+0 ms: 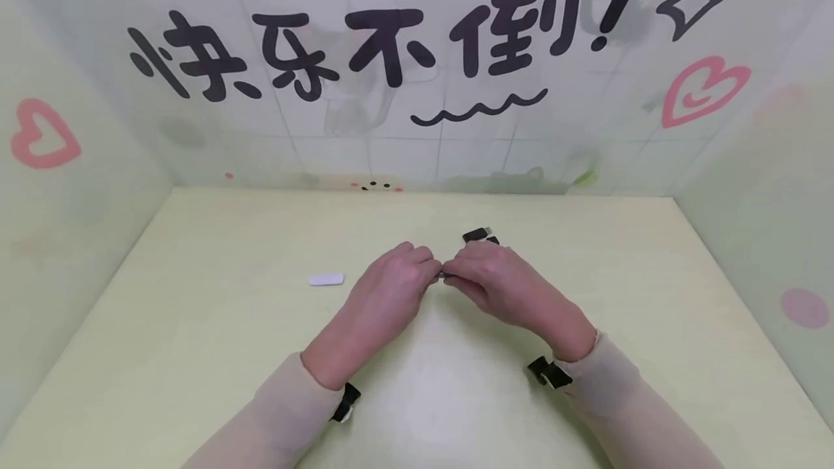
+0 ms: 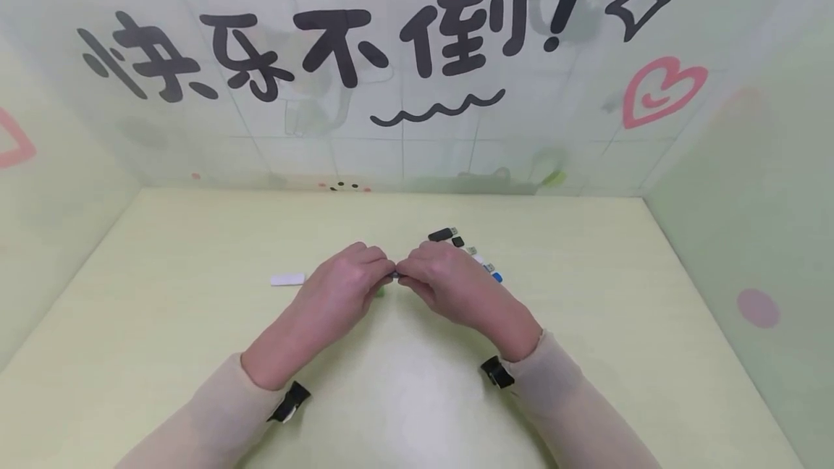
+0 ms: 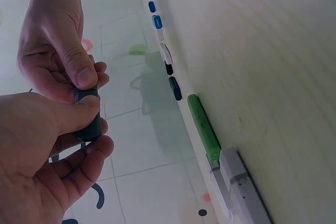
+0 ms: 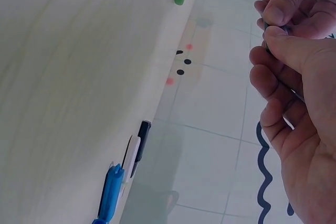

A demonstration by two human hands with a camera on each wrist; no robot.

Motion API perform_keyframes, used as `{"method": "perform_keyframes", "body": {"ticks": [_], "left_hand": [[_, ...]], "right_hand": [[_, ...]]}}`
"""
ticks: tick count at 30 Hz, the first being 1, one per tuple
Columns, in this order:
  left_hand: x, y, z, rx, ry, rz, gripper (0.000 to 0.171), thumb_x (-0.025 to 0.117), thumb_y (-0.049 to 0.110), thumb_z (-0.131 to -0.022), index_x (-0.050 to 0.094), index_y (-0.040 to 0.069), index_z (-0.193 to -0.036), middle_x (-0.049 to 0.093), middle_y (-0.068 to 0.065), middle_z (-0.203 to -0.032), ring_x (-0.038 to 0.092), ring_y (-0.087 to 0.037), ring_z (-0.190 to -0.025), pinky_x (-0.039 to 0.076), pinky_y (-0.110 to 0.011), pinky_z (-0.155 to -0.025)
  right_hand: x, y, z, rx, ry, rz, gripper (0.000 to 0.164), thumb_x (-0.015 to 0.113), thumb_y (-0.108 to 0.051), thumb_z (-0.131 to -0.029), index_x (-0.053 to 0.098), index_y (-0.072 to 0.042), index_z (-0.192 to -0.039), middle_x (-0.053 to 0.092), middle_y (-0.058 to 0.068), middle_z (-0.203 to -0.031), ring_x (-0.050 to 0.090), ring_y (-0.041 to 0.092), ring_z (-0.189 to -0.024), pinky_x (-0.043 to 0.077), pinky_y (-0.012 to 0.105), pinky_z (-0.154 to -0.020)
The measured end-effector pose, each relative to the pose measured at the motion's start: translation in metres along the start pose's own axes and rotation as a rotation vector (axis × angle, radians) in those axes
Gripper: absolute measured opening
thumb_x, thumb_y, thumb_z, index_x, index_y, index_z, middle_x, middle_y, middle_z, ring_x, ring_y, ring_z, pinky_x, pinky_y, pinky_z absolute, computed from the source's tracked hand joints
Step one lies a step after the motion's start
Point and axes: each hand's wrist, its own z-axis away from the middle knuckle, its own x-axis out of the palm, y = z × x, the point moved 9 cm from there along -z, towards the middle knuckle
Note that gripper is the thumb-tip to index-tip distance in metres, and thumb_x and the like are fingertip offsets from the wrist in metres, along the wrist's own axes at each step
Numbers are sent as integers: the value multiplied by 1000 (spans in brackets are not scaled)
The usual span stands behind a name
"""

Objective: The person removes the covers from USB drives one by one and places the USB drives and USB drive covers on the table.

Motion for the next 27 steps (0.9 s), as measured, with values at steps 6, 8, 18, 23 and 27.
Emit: {"method": "perform_keyframes", "body": {"ticks": [6, 8, 18, 23, 27], "left_hand": [[-2, 0, -2, 7, -1, -6, 7, 72, 2, -88, 74, 8, -90, 61, 2, -78, 47, -16, -68, 44, -22, -64], [-2, 0, -2, 6, -5, -6, 6, 72, 2, -88, 74, 8, -90, 60, 2, -78, 47, -16, -68, 44, -22, -64], [-2, 0, -1, 10, -8, 4, 6, 71, 3, -89, 74, 8, -91, 60, 3, -78, 47, -15, -68, 44, -22, -65], [-2, 1, 0, 11, -8, 6, 6, 71, 3, -89, 74, 8, -91, 61, 3, -79, 48, -15, -68, 44, -22, -65], [-2, 1, 0, 12, -7, 4, 6, 71, 3, -89, 74, 8, -91, 60, 3, -79, 47, -15, -68, 44, -22, -65]], "right_hand": [[-3, 0, -1, -4, 3, -3, 6, 74, -12, -89, 74, -10, -95, 63, -5, -83, 54, 9, -75, 47, 22, -71], [-3, 0, -1, -5, 4, -4, 6, 74, -12, -89, 73, -10, -95, 63, -5, -83, 54, 9, -74, 47, 22, -71], [-3, -1, -1, -5, 5, -13, 7, 74, -12, -89, 73, -9, -96, 63, -5, -83, 54, 9, -74, 47, 21, -70], [-3, -2, 0, -1, 0, -19, 7, 74, -12, -89, 73, -9, -95, 63, -5, -83, 54, 9, -74, 47, 21, -70], [-3, -2, 0, -2, -2, -22, 6, 74, -12, -89, 73, -9, -95, 62, -5, -82, 53, 9, -73, 47, 21, -70]]}}
